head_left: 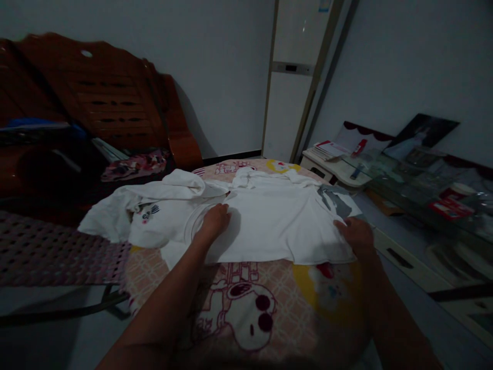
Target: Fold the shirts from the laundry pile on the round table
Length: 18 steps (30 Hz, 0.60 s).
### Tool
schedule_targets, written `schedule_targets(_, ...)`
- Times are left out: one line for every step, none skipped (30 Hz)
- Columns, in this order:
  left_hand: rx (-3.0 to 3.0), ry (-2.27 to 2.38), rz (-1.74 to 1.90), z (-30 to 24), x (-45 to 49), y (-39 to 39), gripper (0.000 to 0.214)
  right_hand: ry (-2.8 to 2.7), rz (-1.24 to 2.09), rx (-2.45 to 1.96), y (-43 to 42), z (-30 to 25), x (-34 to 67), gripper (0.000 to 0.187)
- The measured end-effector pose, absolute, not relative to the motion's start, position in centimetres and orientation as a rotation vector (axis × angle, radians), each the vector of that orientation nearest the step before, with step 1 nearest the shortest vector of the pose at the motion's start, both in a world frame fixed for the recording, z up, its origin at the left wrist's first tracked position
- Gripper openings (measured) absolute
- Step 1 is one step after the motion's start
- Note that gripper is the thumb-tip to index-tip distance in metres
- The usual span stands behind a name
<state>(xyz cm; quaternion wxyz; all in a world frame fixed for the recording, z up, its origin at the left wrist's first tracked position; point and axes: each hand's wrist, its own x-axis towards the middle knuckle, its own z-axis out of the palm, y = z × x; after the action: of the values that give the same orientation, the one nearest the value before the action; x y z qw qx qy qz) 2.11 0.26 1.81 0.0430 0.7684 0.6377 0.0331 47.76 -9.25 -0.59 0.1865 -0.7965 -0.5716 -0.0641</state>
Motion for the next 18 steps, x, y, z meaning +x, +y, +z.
schedule_targets(2.354,1.978,0.072,1.6,1.5,-0.1,0.037,-1.584,-0.178,-2.286,-10.1,-0.9,47.8,0.039)
schedule_targets(2.351,2.004,0.057,1.4,1.0,-0.5,0.038,-1.550,-0.161,-2.346,-10.8,-1.2,47.7,0.040)
schedule_targets(2.341,2.029,0.054,1.3,0.7,-1.0,0.038,-1.524,-0.125,-2.396,-11.4,-1.3,47.6,0.041)
schedule_targets(2.328,2.052,0.058,1.2,0.5,-1.5,0.038,-1.520,-0.071,-2.424,-11.8,-1.5,47.4,0.040)
schedule_targets(2.305,2.079,0.059,1.1,0.5,-2.0,0.039,-1.534,-0.011,-2.427,-12.1,-1.5,47.1,0.039)
schedule_targets(2.277,2.104,0.050,1.2,0.5,-2.4,0.040,-1.551,0.037,-2.414,-12.3,-1.6,46.9,0.036)
schedule_targets(2.255,2.122,0.035,1.2,0.5,-2.8,0.040,-1.562,0.062,-2.393,-12.4,-1.6,46.7,0.033)
schedule_targets(2.238,2.135,0.018,1.3,0.6,-3.1,0.041,-1.565,0.063,-2.371,-12.5,-1.6,46.6,0.031)
schedule_targets(2.227,2.148,0.005,1.4,0.6,-3.4,0.041,-1.559,0.049,-2.354,-12.6,-1.6,46.5,0.029)
schedule_targets(2.217,2.159,-0.006,1.5,0.6,-3.5,0.042,-1.548,0.040,-2.349,-12.7,-1.6,46.4,0.028)
schedule_targets(2.207,2.168,-0.018,1.6,0.6,-3.7,0.042,-1.534,0.041,-2.353,-12.7,-1.6,46.4,0.027)
schedule_targets(2.193,2.173,-0.036,1.7,0.5,-3.7,0.043,-1.521,0.052,-2.361,-12.7,-1.6,46.4,0.026)
schedule_targets(2.174,2.177,-0.058,1.8,0.3,-3.8,0.044,-1.509,0.073,-2.361,-12.7,-1.6,46.4,0.023)
schedule_targets(2.157,2.175,-0.080,1.9,0.1,-3.8,0.043,-1.488,0.098,-2.348,-12.7,-1.6,46.5,0.020)
schedule_targets(2.145,2.162,-0.097,1.9,-0.1,-3.8,0.042,-1.449,0.119,-2.320,-12.7,-1.6,46.5,0.018)
schedule_targets(2.137,2.146,-0.100,1.8,-0.3,-3.8,0.039,-1.394,0.136,-2.273,-12.7,-1.7,46.6,0.018)
schedule_targets(2.130,2.131,-0.079,1.7,-0.5,-3.7,0.036,-1.323,0.148,-2.215,-12.7,-1.7,46.6,0.021)
schedule_targets(2.115,2.122,-0.034,1.5,-0.6,-3.7,0.033,-1.254,0.158,-2.154,-12.7,-1.8,46.6,0.025)
